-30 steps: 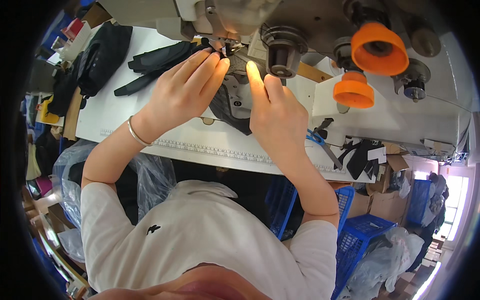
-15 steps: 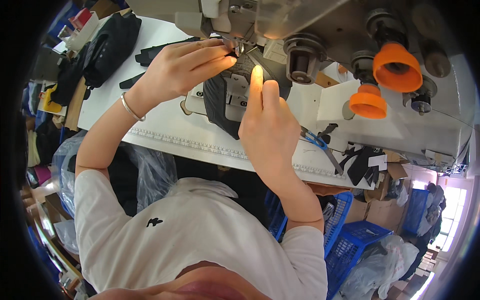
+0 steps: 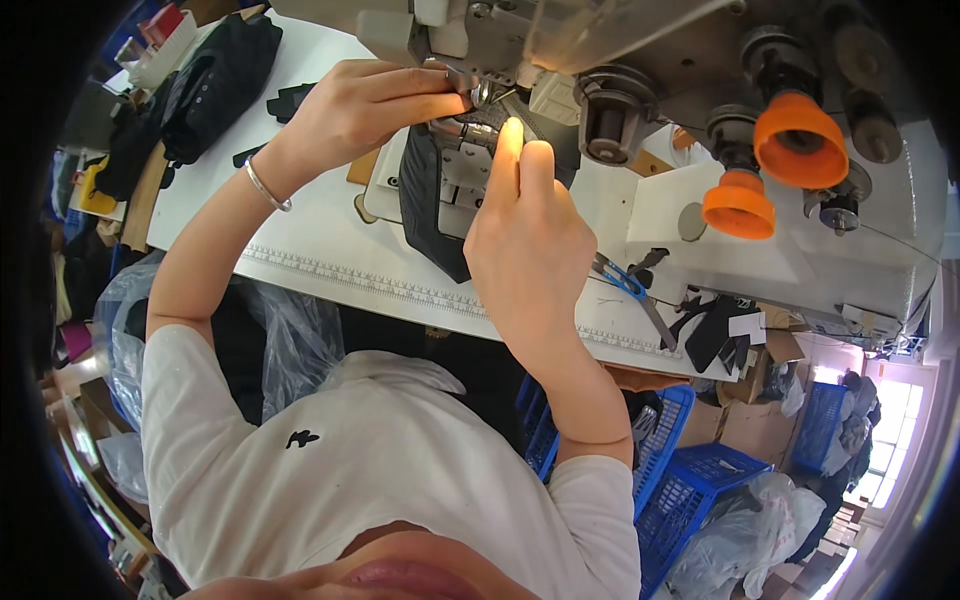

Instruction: The person operates an industrial sewing machine to stitch black fabric pieces, likely gloves. They guide the material under the needle, adjust the fabric orientation, and trim excess threads with scissors. The finished item is inspected and placed into a blue basket.

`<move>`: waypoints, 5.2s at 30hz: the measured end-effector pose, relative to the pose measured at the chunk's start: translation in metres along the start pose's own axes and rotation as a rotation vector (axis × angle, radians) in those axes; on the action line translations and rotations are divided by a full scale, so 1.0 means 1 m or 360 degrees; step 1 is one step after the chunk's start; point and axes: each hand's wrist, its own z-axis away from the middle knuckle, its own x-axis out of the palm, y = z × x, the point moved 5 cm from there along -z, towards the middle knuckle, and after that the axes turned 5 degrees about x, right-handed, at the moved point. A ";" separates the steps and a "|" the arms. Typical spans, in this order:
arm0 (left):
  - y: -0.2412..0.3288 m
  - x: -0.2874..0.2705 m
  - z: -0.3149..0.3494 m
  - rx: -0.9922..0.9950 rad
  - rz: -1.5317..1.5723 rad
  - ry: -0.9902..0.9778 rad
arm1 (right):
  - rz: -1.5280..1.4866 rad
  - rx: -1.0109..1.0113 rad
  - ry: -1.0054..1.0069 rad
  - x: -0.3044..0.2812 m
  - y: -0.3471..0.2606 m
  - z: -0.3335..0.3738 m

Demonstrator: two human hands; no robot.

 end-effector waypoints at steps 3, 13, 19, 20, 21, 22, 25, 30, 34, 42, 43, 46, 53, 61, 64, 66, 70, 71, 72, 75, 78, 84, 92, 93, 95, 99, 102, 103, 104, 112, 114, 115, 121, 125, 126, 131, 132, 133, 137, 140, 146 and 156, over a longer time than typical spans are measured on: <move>-0.002 0.000 0.001 -0.0022 -0.0021 -0.0007 | 0.0022 0.0004 -0.0022 -0.001 0.000 -0.001; -0.010 0.005 0.004 -0.0108 0.0089 -0.0027 | 0.0121 -0.0036 -0.0026 0.001 -0.008 0.002; -0.012 0.005 0.008 -0.0151 0.0108 -0.0039 | 0.0159 -0.0022 -0.0044 0.004 -0.009 0.004; -0.012 0.006 0.008 -0.0158 0.0103 -0.0064 | 0.0155 -0.0016 -0.0043 0.005 -0.009 0.004; -0.013 0.007 0.008 -0.0165 0.0097 -0.0088 | 0.0143 -0.0003 -0.0045 0.004 -0.009 0.004; -0.013 0.007 0.008 -0.0169 0.0091 -0.0084 | 0.0134 0.0010 -0.0046 0.003 -0.009 0.005; -0.011 0.005 0.009 -0.0150 0.0016 -0.0071 | 0.0113 -0.0026 0.0061 0.000 -0.001 0.000; 0.003 -0.009 -0.005 0.0039 -0.0202 0.0003 | -0.0061 -0.0105 0.0279 0.011 0.028 -0.009; 0.014 -0.011 -0.008 -0.0108 -0.0014 0.0212 | -0.0466 0.0061 -0.0082 0.025 0.052 -0.028; 0.048 0.004 -0.009 -0.0143 -0.0328 0.0301 | -0.0979 0.0360 -0.0197 0.083 0.103 -0.040; 0.050 0.004 -0.010 -0.0163 -0.0347 0.0292 | -0.1007 0.0377 -0.0240 0.083 0.103 -0.039; 0.054 0.005 -0.012 -0.0200 -0.0388 0.0274 | -0.1052 0.0267 -0.0197 0.083 0.102 -0.042; 0.056 0.005 -0.011 -0.0176 -0.0385 0.0266 | -0.1049 0.0221 -0.0162 0.083 0.104 -0.045; 0.060 0.015 -0.006 -0.0029 -0.0618 0.0423 | -0.1072 0.0087 0.0023 0.100 0.108 -0.050; 0.062 0.018 -0.009 -0.0029 -0.0671 0.0414 | -0.1076 -0.0159 0.0249 0.109 0.109 -0.054; 0.062 0.020 -0.009 -0.0028 -0.0702 0.0422 | -0.1137 -0.0153 0.0251 0.106 0.108 -0.055; 0.063 0.016 -0.011 -0.0118 -0.0630 0.0326 | -0.1275 0.0058 0.0160 0.103 0.105 -0.054; 0.062 0.016 -0.010 -0.0109 -0.0622 0.0340 | -0.1344 0.0157 0.0129 0.103 0.105 -0.054; 0.061 0.016 -0.009 -0.0101 -0.0614 0.0354 | -0.1339 0.0140 0.0159 0.099 0.103 -0.054; 0.057 0.015 -0.004 -0.0061 -0.0553 0.0413 | -0.1210 0.0006 0.0292 0.086 0.096 -0.052; 0.048 0.015 0.001 0.0058 -0.0511 0.0491 | -0.0885 -0.0149 0.0460 0.082 0.096 -0.044; 0.037 0.004 0.007 -0.0003 -0.0300 0.0479 | -0.0971 0.0041 0.0594 0.070 0.083 -0.030; -0.080 0.031 0.047 -0.1451 0.1365 0.0467 | -0.1105 -0.0002 0.0578 0.033 0.006 0.014; -0.074 0.030 0.040 -0.1449 0.1280 0.0259 | -0.1075 0.0005 0.0554 0.033 -0.001 0.014; -0.066 0.026 0.030 -0.1422 0.1081 -0.0161 | -0.1029 0.0023 0.0523 0.032 -0.010 0.013; -0.065 0.028 0.085 -0.1443 0.1199 0.0366 | -0.1039 0.0009 0.0365 0.026 -0.007 0.012; -0.010 -0.019 0.039 -0.1070 0.0198 0.0901 | -0.1357 0.0193 0.0382 0.037 0.002 0.015; 0.009 -0.032 0.031 -0.0794 0.0021 0.1101 | -0.1375 0.0162 0.0430 0.029 0.005 0.016; 0.029 -0.040 0.025 -0.0620 -0.0191 0.1018 | -0.1403 0.0129 0.0464 0.015 0.010 0.020; 0.139 -0.087 -0.013 0.0135 -0.0125 0.0557 | -0.2903 -0.0513 0.0379 -0.123 0.074 0.024; 0.159 -0.097 -0.017 0.0131 0.0123 0.0471 | -0.2835 -0.0495 0.0556 -0.135 0.090 0.031; 0.160 -0.096 -0.016 0.0107 0.0201 0.0442 | -0.2784 -0.0480 0.0643 -0.133 0.100 0.029; 0.167 -0.110 -0.034 0.0102 0.0833 0.0339 | -0.2332 -0.0150 0.1048 -0.150 0.193 0.053; 0.148 -0.109 -0.039 -0.0128 0.1286 0.0376 | -0.1865 0.0220 0.1223 -0.152 0.294 0.062; 0.139 -0.102 -0.039 -0.0279 0.1283 0.0418 | -0.1654 0.0368 0.1274 -0.151 0.330 0.064; 0.079 -0.009 -0.016 -0.0504 -0.0293 0.0536 | -0.0464 0.0966 0.1289 -0.177 0.501 0.064; 0.071 0.000 -0.013 -0.0518 -0.0415 0.0483 | -0.0298 0.1035 0.1252 -0.185 0.528 0.061; 0.067 0.004 -0.011 -0.0532 -0.0550 0.0427 | -0.0178 0.1088 0.1222 -0.190 0.546 0.057; 0.060 0.017 -0.002 -0.0857 -0.0421 0.0355 | -0.0071 0.1138 0.1107 -0.199 0.550 0.037; 0.057 0.016 -0.006 -0.0640 -0.0527 0.0453 | -0.0080 0.1080 0.1103 -0.198 0.538 0.032; 0.056 0.014 -0.007 -0.0477 -0.0370 0.0556 | 0.0786 0.0961 0.0607 -0.223 0.631 0.069; 0.055 0.016 -0.002 -0.0471 -0.0343 0.0604 | 0.0152 0.0881 0.0974 -0.196 0.568 0.068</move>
